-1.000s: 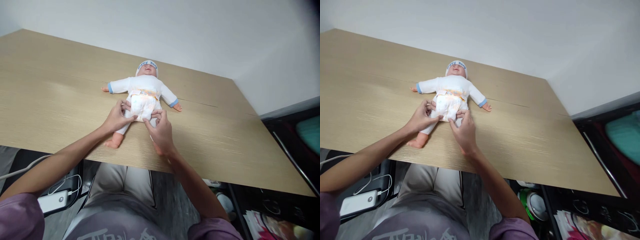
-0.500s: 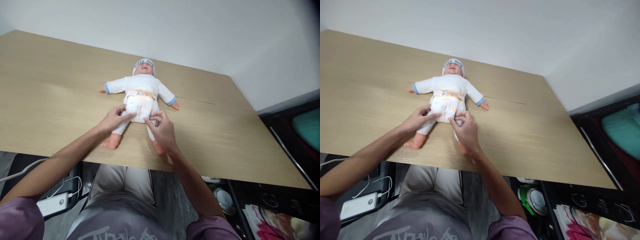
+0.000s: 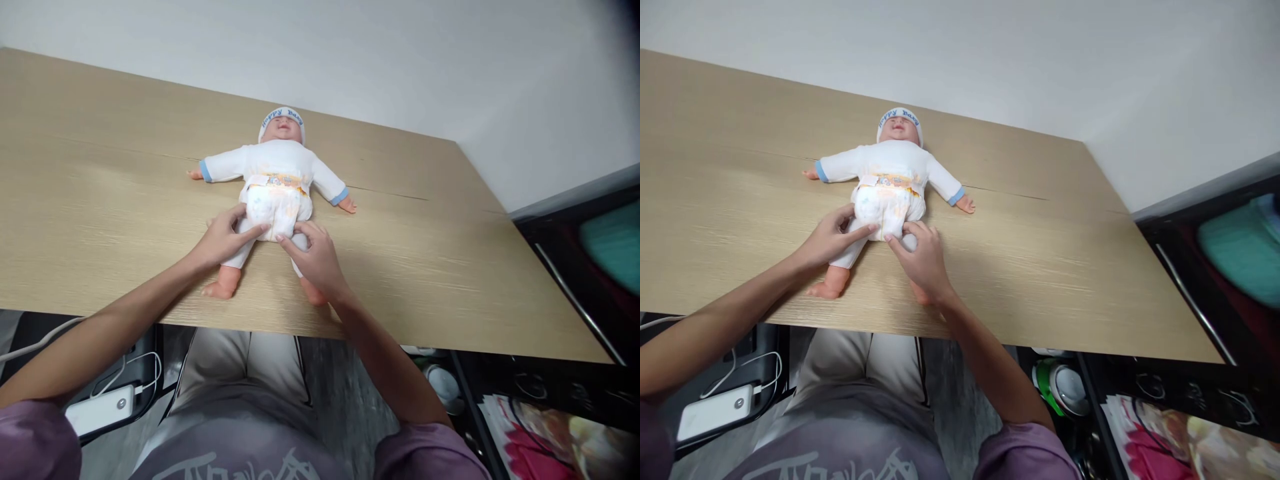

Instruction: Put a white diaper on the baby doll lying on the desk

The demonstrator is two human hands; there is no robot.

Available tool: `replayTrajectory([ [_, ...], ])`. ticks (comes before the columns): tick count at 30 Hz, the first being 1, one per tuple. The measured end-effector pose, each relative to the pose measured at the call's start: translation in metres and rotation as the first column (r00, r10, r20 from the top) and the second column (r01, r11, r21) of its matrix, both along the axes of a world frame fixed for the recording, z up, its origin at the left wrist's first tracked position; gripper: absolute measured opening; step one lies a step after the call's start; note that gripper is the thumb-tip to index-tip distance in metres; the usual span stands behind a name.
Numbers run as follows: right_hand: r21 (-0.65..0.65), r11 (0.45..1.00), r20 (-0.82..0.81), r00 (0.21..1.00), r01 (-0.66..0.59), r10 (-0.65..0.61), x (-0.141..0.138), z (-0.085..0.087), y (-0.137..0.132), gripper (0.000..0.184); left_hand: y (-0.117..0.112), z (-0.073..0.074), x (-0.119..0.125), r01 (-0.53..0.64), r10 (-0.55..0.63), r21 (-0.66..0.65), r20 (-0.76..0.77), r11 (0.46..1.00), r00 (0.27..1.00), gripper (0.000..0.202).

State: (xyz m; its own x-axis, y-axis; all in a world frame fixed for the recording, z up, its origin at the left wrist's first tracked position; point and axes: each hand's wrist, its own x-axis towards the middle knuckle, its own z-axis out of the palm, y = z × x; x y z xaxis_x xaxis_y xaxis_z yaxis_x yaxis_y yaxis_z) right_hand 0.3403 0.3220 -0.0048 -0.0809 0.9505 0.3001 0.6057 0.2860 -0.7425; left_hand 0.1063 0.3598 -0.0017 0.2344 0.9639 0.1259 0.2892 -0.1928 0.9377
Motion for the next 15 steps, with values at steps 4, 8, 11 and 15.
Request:
replayTrajectory([
  [4,-0.004,1.0,-0.039,0.999,0.016,-0.016,0.001,-0.005,0.003,0.026,-0.003,0.007,0.005,-0.052,0.05,-0.029,-0.076,0.998,0.996,0.042],
  [8,-0.037,0.999,-0.089,0.996,-0.003,0.0,0.003,-0.004,0.003,0.03,0.001,0.014,0.003,0.009,-0.007,-0.16,0.013,0.987,1.0,0.052],
  [11,-0.025,0.999,-0.074,0.997,0.032,-0.034,0.004,-0.003,0.002,0.03,0.005,0.019,-0.003,0.081,-0.05,-0.29,0.113,0.953,0.992,0.059],
  [15,0.113,0.987,-0.025,0.993,0.115,-0.113,0.009,-0.001,-0.002,0.021,0.008,0.024,-0.016,0.171,-0.106,-0.306,0.218,0.936,0.97,0.064],
])
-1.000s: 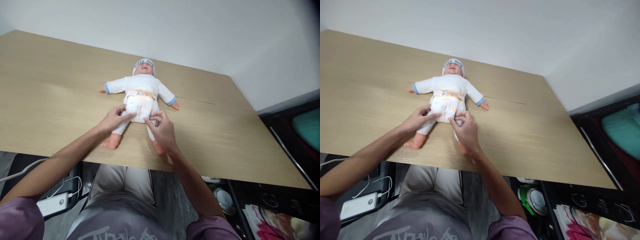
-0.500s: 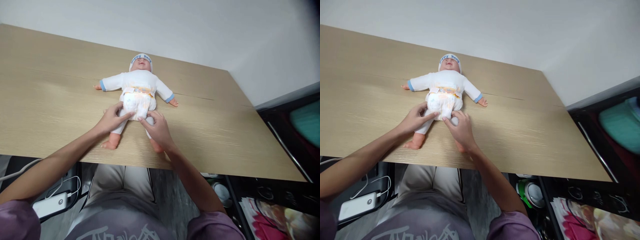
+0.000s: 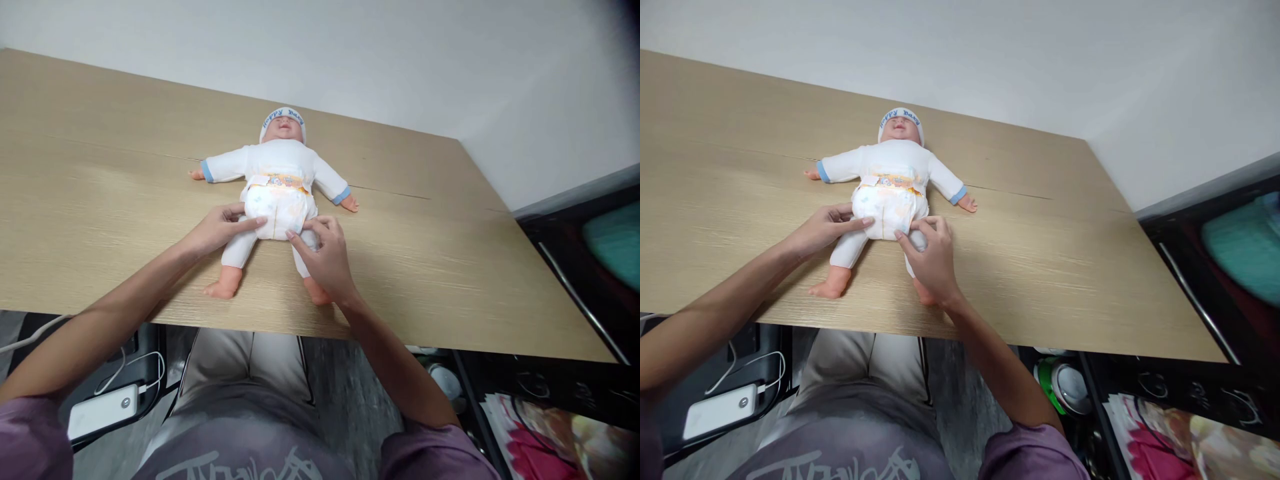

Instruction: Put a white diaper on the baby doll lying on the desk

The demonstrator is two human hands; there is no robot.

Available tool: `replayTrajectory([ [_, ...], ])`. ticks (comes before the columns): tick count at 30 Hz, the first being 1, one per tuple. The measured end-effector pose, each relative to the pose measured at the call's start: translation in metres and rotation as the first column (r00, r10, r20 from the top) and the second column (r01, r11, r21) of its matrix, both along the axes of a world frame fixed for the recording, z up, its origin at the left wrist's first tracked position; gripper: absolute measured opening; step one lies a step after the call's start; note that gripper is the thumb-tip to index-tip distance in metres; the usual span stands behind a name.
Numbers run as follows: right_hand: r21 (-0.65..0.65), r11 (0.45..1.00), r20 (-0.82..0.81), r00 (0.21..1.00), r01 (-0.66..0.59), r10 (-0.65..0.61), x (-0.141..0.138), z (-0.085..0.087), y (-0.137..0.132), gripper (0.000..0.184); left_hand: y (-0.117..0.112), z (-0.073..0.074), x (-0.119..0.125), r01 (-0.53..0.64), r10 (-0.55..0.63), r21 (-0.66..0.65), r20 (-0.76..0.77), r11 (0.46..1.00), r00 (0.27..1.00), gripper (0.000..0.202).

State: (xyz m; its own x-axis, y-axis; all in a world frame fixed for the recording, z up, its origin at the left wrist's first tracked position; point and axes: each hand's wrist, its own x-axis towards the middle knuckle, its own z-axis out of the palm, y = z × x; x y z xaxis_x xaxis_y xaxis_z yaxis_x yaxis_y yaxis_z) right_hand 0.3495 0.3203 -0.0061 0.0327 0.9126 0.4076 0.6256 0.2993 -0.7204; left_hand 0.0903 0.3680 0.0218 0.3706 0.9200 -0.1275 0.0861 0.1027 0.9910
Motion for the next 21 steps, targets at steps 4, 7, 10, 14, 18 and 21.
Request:
replayTrajectory([
  [4,-0.077,0.992,0.035,0.994,-0.105,0.108,0.02,0.01,-0.013,0.026,-0.004,0.003,-0.018,0.014,-0.01,0.077,-0.051,0.997,0.999,0.062],
  [7,-0.174,0.962,0.027,0.976,-0.21,0.218,0.046,0.022,-0.023,0.034,-0.006,0.008,-0.035,0.022,0.001,0.153,-0.151,0.988,0.989,0.057],
  [10,-0.166,0.973,0.06,0.983,-0.159,0.171,0.074,0.026,-0.014,0.035,0.007,0.009,-0.051,-0.021,0.121,0.305,-0.311,0.952,0.943,0.054],
  [14,0.118,0.992,0.255,0.963,0.052,-0.08,0.094,0.009,0.046,0.041,0.059,0.0,-0.056,0.005,0.435,0.634,-0.536,0.773,0.723,0.061],
  [18,0.123,0.985,0.405,0.901,0.118,-0.158,0.083,-0.014,0.125,0.061,0.116,-0.009,-0.038,0.118,0.49,0.618,-0.712,0.777,0.504,0.077],
  [21,0.001,0.987,0.392,0.908,0.163,-0.151,0.064,-0.019,0.161,0.049,0.136,-0.005,-0.022,0.086,0.467,0.557,-0.761,0.826,0.45,0.069],
])
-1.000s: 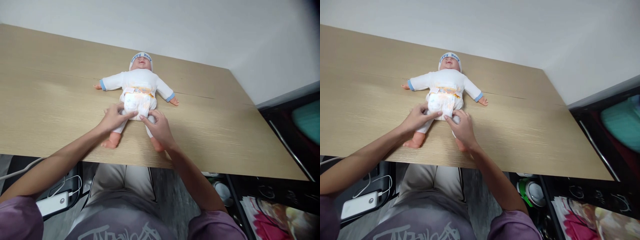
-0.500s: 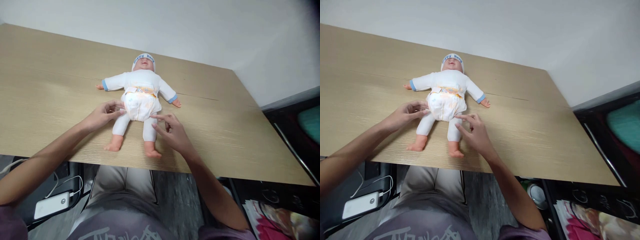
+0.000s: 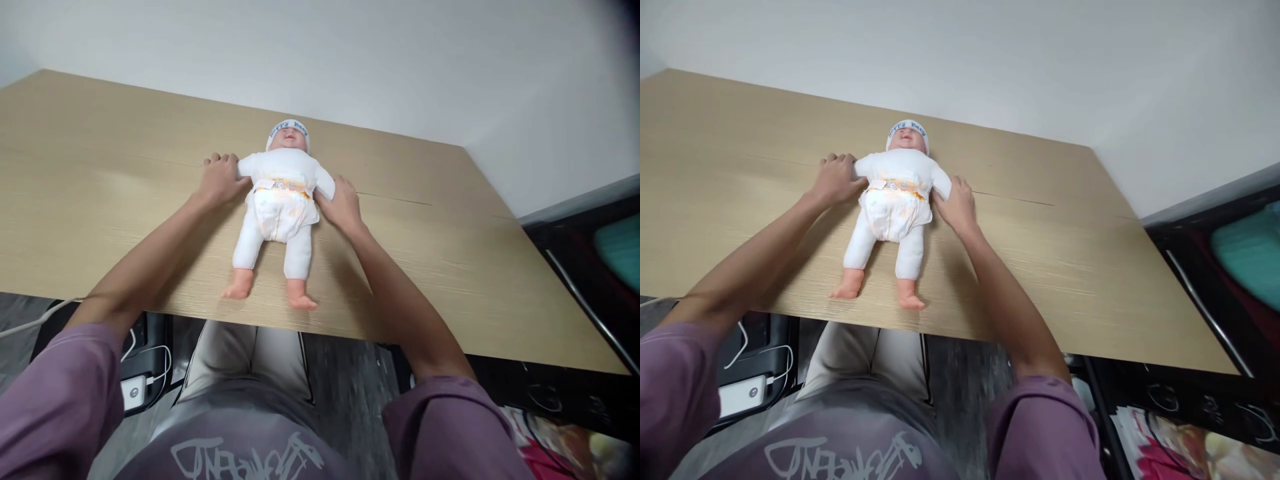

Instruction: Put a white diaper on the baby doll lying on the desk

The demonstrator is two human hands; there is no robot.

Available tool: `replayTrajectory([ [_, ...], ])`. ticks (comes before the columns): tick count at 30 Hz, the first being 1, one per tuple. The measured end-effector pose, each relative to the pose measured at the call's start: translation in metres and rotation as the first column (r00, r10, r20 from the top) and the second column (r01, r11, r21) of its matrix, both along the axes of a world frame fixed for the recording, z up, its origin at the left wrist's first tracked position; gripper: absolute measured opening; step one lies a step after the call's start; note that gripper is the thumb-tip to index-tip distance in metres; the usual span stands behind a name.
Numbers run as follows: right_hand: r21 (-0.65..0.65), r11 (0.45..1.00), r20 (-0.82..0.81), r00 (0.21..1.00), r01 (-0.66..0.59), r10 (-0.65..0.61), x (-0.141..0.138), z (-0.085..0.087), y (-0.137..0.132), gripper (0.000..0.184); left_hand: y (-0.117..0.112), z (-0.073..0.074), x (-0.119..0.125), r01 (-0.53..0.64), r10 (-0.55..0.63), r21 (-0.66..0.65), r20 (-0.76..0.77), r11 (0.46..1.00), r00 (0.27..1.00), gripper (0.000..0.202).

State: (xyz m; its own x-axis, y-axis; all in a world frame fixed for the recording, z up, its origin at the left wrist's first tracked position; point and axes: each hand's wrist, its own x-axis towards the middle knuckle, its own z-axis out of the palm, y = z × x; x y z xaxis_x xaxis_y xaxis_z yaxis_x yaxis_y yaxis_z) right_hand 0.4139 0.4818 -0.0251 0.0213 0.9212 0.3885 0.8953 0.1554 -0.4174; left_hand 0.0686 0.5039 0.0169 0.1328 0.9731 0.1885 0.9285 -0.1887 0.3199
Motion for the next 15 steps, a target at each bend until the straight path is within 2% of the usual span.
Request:
replayTrajectory([
  [3,-0.01,0.999,-0.079,0.996,0.031,-0.032,-0.009,0.009,0.004,0.039,-0.011,0.012,0.007,-0.051,0.054,-0.019,0.127,0.998,0.99,0.066],
  [5,0.03,1.0,-0.126,0.992,-0.007,0.011,-0.005,0.021,-0.013,0.039,-0.041,0.023,0.006,-0.048,0.05,-0.012,0.248,0.999,0.967,0.066],
  [6,0.051,0.998,-0.142,0.988,-0.046,0.053,-0.001,0.029,-0.028,0.04,-0.065,0.029,0.004,-0.04,0.039,-0.004,0.297,0.999,0.954,0.065],
  [8,0.081,0.986,-0.158,0.975,-0.148,0.159,0.01,0.048,-0.07,0.041,-0.127,0.039,-0.001,-0.01,0.005,0.01,0.352,1.0,0.936,0.062],
  [11,0.072,0.953,-0.137,0.943,-0.294,0.302,0.027,0.081,-0.157,0.038,-0.25,0.041,-0.008,0.05,-0.022,-0.08,0.312,0.996,0.95,0.057],
  [13,0.034,0.926,-0.119,0.919,-0.375,0.376,0.034,0.099,-0.222,0.036,-0.336,0.027,-0.013,0.152,-0.092,-0.175,0.315,0.973,0.945,0.058],
  [15,-0.06,0.892,-0.116,0.891,-0.447,0.439,0.033,0.107,-0.285,0.038,-0.415,0.002,-0.019,0.235,-0.126,-0.282,0.356,0.93,0.926,0.053],
])
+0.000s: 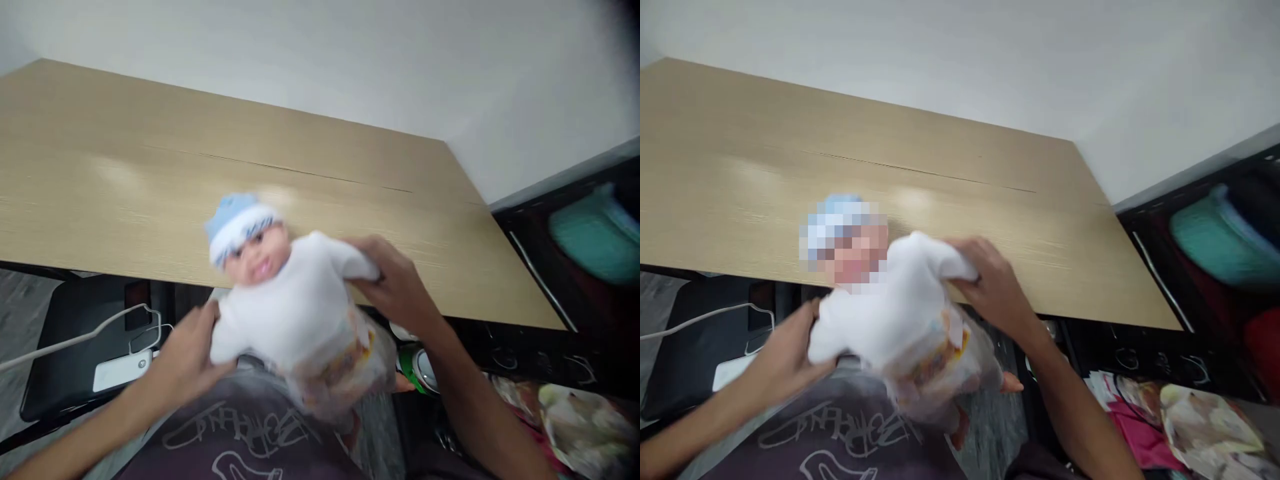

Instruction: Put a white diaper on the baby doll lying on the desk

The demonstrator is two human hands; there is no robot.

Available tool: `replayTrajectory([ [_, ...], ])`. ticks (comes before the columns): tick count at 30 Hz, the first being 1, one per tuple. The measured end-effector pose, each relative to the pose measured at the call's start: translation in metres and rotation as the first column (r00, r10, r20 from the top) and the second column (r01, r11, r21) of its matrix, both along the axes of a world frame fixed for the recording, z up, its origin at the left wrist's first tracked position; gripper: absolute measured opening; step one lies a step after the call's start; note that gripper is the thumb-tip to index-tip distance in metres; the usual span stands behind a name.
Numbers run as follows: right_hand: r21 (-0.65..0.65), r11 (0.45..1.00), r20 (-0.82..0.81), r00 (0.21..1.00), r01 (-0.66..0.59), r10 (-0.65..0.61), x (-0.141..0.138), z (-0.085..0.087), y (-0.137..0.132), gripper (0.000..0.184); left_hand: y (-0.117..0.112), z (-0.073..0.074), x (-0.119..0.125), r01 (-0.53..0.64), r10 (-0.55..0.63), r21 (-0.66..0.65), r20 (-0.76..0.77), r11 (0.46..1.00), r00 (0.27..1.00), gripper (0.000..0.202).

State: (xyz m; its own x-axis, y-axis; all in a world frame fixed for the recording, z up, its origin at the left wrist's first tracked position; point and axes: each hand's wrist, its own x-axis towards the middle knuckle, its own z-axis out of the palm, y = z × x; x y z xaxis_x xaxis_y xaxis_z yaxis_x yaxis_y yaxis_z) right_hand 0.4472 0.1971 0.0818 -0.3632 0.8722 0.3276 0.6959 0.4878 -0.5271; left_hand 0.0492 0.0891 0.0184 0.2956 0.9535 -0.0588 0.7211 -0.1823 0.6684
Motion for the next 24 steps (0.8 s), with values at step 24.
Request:
replayTrajectory([
  [24,-0.533,0.836,-0.278,0.96,-0.132,-0.026,-0.037,-0.207,-0.126,0.037,-0.068,-0.053,-0.009,0.209,-0.168,0.096,-0.324,0.973,0.931,0.085],
])
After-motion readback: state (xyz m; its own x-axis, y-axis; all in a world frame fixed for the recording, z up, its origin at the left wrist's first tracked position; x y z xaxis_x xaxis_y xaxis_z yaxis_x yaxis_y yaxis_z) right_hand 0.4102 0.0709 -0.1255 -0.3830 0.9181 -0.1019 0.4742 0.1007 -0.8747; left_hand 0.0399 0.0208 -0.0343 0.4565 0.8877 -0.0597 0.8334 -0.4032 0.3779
